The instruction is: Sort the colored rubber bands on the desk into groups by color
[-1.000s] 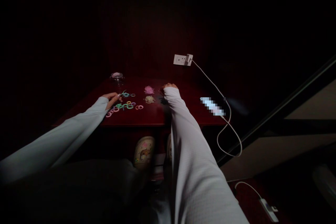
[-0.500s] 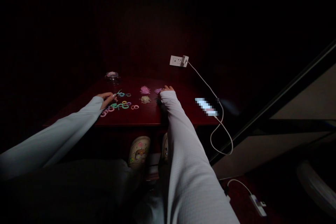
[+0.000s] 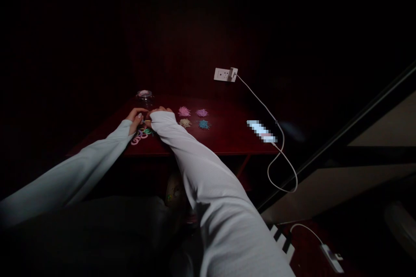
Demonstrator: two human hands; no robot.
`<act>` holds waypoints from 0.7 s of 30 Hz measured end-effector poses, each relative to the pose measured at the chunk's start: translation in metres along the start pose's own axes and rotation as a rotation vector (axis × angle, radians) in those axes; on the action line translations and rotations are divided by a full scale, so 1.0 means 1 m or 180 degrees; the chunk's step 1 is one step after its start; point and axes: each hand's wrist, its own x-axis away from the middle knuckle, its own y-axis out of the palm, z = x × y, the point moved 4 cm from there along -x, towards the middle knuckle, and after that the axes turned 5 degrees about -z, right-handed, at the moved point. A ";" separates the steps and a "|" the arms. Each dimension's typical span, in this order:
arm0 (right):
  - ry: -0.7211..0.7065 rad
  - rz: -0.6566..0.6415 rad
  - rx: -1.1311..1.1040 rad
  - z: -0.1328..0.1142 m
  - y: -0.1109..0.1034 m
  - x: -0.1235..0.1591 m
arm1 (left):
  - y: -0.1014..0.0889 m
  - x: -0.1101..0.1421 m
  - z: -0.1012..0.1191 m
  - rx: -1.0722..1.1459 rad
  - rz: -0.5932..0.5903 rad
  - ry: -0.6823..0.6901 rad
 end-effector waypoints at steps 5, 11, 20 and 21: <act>0.0046 -0.0049 -0.0205 -0.003 0.007 0.003 | -0.003 -0.011 -0.013 -0.0200 0.0085 -0.0046; 0.0108 -0.0119 -0.0291 -0.006 0.004 0.005 | -0.002 -0.010 -0.011 -0.0255 -0.0032 -0.0080; 0.0232 -0.0214 0.0174 -0.017 -0.002 0.003 | -0.001 -0.010 -0.008 -0.0287 -0.0115 -0.0077; 0.0241 -0.0273 0.0193 -0.016 -0.002 0.002 | 0.000 -0.009 -0.008 -0.0214 -0.0126 -0.0062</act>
